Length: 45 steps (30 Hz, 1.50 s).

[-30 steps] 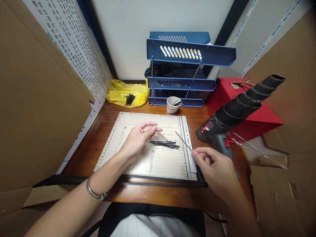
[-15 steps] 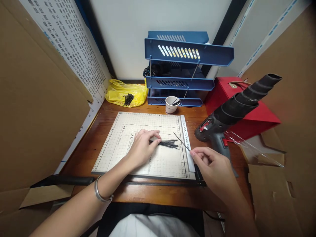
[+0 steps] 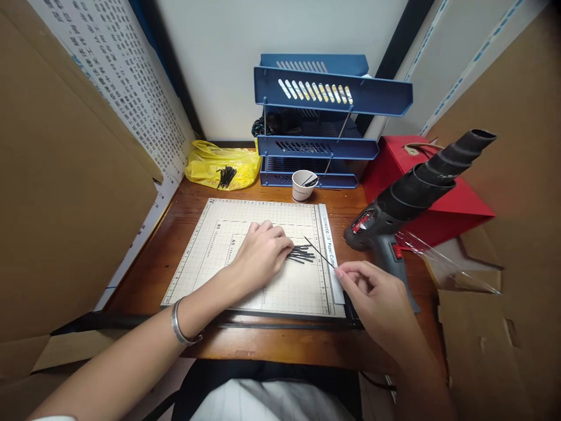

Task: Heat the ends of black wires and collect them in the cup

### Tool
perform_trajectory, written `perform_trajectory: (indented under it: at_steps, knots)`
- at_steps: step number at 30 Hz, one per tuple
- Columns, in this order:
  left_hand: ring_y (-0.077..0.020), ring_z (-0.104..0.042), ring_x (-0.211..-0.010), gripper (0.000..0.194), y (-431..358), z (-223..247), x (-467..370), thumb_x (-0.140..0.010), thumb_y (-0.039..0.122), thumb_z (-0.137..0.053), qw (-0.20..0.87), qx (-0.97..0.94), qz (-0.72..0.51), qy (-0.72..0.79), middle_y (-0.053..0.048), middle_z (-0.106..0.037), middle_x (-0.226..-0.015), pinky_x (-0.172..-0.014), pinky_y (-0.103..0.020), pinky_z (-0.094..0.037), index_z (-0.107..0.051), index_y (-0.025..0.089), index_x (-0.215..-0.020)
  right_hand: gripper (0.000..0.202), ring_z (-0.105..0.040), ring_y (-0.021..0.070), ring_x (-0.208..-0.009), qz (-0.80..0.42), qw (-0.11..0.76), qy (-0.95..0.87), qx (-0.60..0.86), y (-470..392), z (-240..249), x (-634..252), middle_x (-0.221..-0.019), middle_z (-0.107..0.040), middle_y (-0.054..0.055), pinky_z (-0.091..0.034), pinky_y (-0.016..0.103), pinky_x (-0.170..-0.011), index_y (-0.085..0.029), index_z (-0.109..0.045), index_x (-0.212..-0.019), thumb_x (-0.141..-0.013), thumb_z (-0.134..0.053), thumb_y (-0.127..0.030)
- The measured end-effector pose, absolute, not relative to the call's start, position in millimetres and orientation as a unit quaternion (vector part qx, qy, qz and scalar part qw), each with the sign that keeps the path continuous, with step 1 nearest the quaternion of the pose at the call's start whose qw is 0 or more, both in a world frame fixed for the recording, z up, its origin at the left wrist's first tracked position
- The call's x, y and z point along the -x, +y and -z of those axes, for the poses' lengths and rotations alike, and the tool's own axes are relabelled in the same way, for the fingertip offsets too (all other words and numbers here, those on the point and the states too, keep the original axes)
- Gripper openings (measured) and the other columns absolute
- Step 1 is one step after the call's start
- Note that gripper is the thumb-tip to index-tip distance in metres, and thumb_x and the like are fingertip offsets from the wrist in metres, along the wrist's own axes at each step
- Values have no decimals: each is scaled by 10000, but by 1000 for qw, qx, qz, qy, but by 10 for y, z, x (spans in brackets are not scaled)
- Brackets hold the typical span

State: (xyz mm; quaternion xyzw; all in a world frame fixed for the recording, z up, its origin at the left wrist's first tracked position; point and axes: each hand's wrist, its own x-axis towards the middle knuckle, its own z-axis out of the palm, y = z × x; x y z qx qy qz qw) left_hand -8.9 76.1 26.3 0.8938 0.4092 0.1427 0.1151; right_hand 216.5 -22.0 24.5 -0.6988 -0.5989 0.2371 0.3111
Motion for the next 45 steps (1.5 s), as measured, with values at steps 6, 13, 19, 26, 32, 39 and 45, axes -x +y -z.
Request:
perform_trajectory:
  at_steps: [6, 13, 19, 26, 32, 39, 45]
  knots:
    - [-254, -503, -915, 225, 805, -286, 61, -989, 213, -539, 99, -899, -125, 407, -72, -715, -948, -772, -390, -283, -759, 192, -947, 312, -497, 141, -566, -237, 309, -599, 700, -223, -239, -2180, -660, -611, -1, -371, 280, -548, -218, -714, -836, -915, -570, -484]
    - [-250, -523, -915, 213, 839, -242, 83, -987, 210, -559, 120, -895, -129, 410, -54, -740, -976, -784, -392, -272, -765, 203, -934, 312, -505, 141, -575, -235, 306, -602, 699, -211, -219, -2192, -666, -610, -3, -372, 283, -562, -219, -715, -836, -917, -568, -481]
    - [-248, -533, -917, 215, 832, -238, 69, -985, 201, -553, 162, -884, -150, 413, -60, -751, -946, -818, -403, -276, -746, 196, -891, 301, -501, 135, -568, -235, 302, -599, 704, -219, -223, -2188, -669, -610, -8, -370, 280, -560, -222, -715, -830, -916, -576, -475]
    - [-244, -588, -945, 123, 694, -322, 31, -932, 248, -646, 284, -825, -226, 433, -47, -758, -976, -901, -409, -369, -756, 207, -896, 271, -491, 133, -553, -224, 315, -606, 695, -205, -226, -2179, -654, -606, -11, -365, 277, -561, -219, -713, -846, -927, -586, -444]
    - [-174, -690, -806, 337, 401, -358, 43, -977, 442, -591, 430, -693, -322, 481, -53, -779, -1017, -693, -274, -521, -694, 182, -1165, 250, -523, 138, -644, -238, 308, -655, 647, -166, -290, -2066, -729, -603, -5, -371, 276, -612, -225, -684, -875, -973, -540, -404]
    - [-148, -668, -670, 176, 307, -439, 374, -886, 362, -708, 455, -696, -268, 487, -1, -760, -749, -617, -231, -468, -797, 215, -848, 248, -507, 126, -682, -256, 241, -713, 606, -95, -352, -2092, -771, -560, -15, -351, 284, -630, -249, -657, -885, -1009, -502, -396]
    - [-161, -719, -809, 254, 694, -616, 660, -969, 385, -579, 269, -781, -161, 540, 33, -789, -893, -770, -223, -499, -796, 262, -921, 213, -501, 104, -631, -234, 347, -681, 601, -114, -338, -2033, -795, -551, -21, -399, 256, -600, -257, -670, -1080, -993, -556, -415]
